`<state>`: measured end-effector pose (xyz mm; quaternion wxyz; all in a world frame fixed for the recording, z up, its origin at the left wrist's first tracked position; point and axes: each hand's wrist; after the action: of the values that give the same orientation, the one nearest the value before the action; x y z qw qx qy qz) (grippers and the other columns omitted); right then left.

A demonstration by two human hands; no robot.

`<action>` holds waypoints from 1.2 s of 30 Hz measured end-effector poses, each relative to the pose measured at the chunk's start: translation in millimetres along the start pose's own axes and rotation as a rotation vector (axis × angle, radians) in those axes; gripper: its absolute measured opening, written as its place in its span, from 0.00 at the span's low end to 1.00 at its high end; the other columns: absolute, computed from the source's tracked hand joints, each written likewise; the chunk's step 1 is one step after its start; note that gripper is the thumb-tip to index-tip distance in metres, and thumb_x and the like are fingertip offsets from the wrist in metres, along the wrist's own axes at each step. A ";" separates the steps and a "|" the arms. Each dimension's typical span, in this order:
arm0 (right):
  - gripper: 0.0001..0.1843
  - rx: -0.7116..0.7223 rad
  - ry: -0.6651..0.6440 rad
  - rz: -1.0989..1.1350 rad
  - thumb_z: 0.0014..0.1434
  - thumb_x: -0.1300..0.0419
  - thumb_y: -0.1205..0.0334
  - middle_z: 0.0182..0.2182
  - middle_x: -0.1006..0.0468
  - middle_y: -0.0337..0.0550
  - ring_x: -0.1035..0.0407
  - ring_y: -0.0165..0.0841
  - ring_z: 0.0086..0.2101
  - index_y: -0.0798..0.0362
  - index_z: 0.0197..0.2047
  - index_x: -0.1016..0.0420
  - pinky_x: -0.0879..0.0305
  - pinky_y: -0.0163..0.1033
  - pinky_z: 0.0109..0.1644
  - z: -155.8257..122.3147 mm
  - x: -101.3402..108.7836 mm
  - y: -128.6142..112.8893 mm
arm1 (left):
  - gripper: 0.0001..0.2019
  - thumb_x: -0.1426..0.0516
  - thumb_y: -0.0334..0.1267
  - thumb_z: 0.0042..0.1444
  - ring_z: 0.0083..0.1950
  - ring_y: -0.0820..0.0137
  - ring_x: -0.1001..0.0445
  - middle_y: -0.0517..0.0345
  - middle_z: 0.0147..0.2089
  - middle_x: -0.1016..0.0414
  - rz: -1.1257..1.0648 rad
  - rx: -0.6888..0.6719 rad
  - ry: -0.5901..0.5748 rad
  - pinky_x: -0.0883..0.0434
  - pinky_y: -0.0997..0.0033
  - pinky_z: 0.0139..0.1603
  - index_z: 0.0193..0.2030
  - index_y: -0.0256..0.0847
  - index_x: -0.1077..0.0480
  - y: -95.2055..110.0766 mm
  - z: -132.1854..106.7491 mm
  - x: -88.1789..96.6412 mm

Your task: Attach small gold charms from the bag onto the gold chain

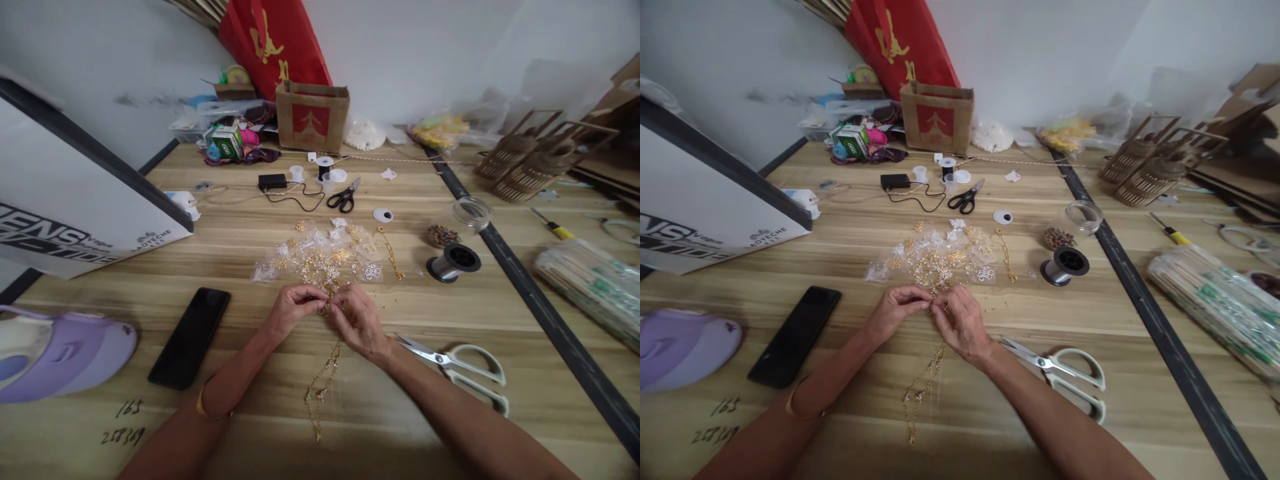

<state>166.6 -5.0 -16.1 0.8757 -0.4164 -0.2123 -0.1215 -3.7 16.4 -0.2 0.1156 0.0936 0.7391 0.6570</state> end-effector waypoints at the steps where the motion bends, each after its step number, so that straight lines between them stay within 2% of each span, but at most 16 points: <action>1: 0.03 -0.001 0.001 0.001 0.59 0.46 0.69 0.30 0.30 0.44 0.36 0.34 0.33 0.51 0.36 0.35 0.38 0.41 0.36 0.1 0.0 -0.3 | 0.04 0.37 0.31 0.44 0.35 0.70 0.26 0.56 0.32 0.21 -0.002 0.002 0.000 0.31 0.73 0.40 0.29 0.35 0.23 0.3 0.0 -0.1; 24: 0.02 -0.060 -0.002 -0.006 0.60 0.46 0.67 0.29 0.30 0.42 0.36 0.33 0.31 0.52 0.35 0.34 0.38 0.39 0.35 -0.1 -0.5 -2.2 | 0.09 0.34 0.35 0.38 0.32 0.71 0.26 0.56 0.29 0.21 -0.093 0.047 -0.008 0.30 0.72 0.39 0.28 0.34 0.24 -2.2 -0.4 -1.8; 36: 0.02 -0.059 -0.009 0.031 0.59 0.46 0.68 0.29 0.30 0.43 0.35 0.33 0.32 0.53 0.34 0.34 0.37 0.39 0.35 0.7 0.3 -4.2 | 0.08 0.33 0.34 0.38 0.30 0.72 0.26 0.57 0.27 0.22 -0.121 0.041 -0.010 0.30 0.73 0.37 0.27 0.34 0.25 -3.5 0.7 -1.6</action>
<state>165.0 -7.1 -12.7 0.8638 -0.4460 -0.2059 -0.1121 -1.9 16.2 -3.7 0.1571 0.0545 0.7561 0.6330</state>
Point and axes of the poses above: each hand's wrist, its own z-axis towards the middle knuckle, its own x-axis out of the back of the hand, y = z × x
